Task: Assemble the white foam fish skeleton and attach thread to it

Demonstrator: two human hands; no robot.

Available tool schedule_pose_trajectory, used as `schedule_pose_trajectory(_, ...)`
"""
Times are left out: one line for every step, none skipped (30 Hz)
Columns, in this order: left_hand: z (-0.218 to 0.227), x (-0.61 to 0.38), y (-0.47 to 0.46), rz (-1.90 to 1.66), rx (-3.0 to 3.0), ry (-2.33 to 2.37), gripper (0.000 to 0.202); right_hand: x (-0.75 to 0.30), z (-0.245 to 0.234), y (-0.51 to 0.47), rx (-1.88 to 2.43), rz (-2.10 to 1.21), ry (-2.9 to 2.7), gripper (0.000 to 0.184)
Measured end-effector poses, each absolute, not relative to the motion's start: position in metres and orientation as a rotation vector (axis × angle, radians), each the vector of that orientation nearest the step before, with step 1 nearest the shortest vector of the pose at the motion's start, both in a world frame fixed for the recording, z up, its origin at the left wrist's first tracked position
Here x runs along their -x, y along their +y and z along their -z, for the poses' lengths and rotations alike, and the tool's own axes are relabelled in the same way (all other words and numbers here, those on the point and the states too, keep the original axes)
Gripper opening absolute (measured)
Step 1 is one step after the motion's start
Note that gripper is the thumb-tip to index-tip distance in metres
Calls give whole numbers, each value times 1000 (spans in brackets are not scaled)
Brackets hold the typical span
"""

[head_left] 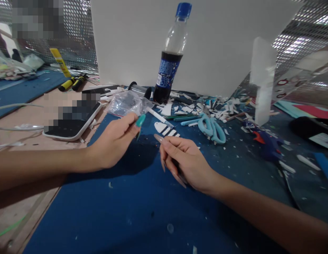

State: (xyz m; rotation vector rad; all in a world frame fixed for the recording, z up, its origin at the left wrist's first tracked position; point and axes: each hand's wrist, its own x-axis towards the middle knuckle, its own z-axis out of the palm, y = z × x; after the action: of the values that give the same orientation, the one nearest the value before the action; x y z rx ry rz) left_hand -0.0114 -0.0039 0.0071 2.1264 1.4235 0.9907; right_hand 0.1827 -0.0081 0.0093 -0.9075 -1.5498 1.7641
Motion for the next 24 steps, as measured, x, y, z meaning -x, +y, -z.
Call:
schedule_pose_trajectory(-7, 10, -6, -1109, -1916, 1325, 25, -183, -9, -8, 899, -1760, -1544, 35)
schedule_pose_trajectory(-6, 9, -7, -1213, -1739, 1221, 27, -183, -9, -8, 891, -1755, -1538, 35)
schedule_pose_trajectory(-6, 8, -8, -1301, -1608, 1126, 28, -183, -8, -7, 881, -1749, -1532, 34)
schedule_pose_trajectory(-4, 8, -9, -1370, -1522, 1046, 28, -183, -9, -7, 875, -1746, -1529, 35)
schedule_pose_trajectory(-3, 7, -9, -1431, -1476, 986, 27, -183, -9, -7, 872, -1743, -1526, 35)
schedule_pose_trajectory(-2, 7, -8, -1474, -1456, 948, 26, -183, -9, -7, 872, -1746, -1526, 35)
schedule_pose_trajectory(-1, 7, -8, -1498, -1445, 926, 25, -183, -9, -7, 876, -1748, -1525, 35)
schedule_pose_trajectory(0, 7, -7, -1510, -1434, 912, 23, -183, -10, -7, 879, -1751, -1525, 35)
schedule_pose_trajectory(0, 6, -6, -1508, -1422, 903, 22, -183, -10, -8, 884, -1753, -1526, 35)
schedule_pose_trajectory(0, 6, -6, -1499, -1412, 899, 21, -183, -10, -8, 890, -1753, -1527, 35)
schedule_pose_trajectory(0, 6, -6, -1485, -1400, 903, 21, -183, -10, -8, 894, -1751, -1528, 35)
schedule_pose_trajectory(0, 6, -6, -1466, -1393, 909, 21, -183, -10, -8, 897, -1751, -1528, 35)
schedule_pose_trajectory(0, 6, -6, -1454, -1392, 909, 20, -183, -10, -8, 900, -1750, -1527, 35)
schedule_pose_trajectory(0, 6, -6, -1443, -1398, 908, 19, -183, -10, -8, 902, -1751, -1524, 35)
schedule_pose_trajectory(0, 7, -6, -1433, -1410, 906, 19, -183, -10, -8, 903, -1752, -1519, 36)
schedule_pose_trajectory(-1, 7, -6, -1411, -1429, 911, 19, -182, -10, -8, 901, -1753, -1514, 36)
schedule_pose_trajectory(-1, 8, -6, -1377, -1450, 927, 20, -182, -10, -8, 900, -1753, -1507, 36)
schedule_pose_trajectory(-2, 8, -6, -1336, -1468, 951, 22, -182, -10, -8, 899, -1752, -1502, 36)
schedule_pose_trajectory(-3, 8, -6, -1293, -1477, 981, 24, -182, -10, -8, 900, -1748, -1500, 36)
schedule_pose_trajectory(-4, 7, -7, -1255, -1468, 1009, 26, -182, -10, -9, 904, -1744, -1500, 35)
schedule_pose_trajectory(-5, 6, -8, -1236, -1433, 1030, 28, -183, -11, -9, 909, -1737, -1507, 35)
schedule_pose_trajectory(-6, 4, -9, -1221, -1374, 1044, 28, -183, -11, -9, 914, -1729, -1522, 36)
schedule_pose_trajectory(-7, 3, -10, -1206, -1302, 1051, 28, -183, -11, -10, 916, -1719, -1544, 36)
schedule_pose_trajectory(-7, 1, -12, -1185, -1231, 1054, 29, -183, -11, -10, 915, -1711, -1570, 36)
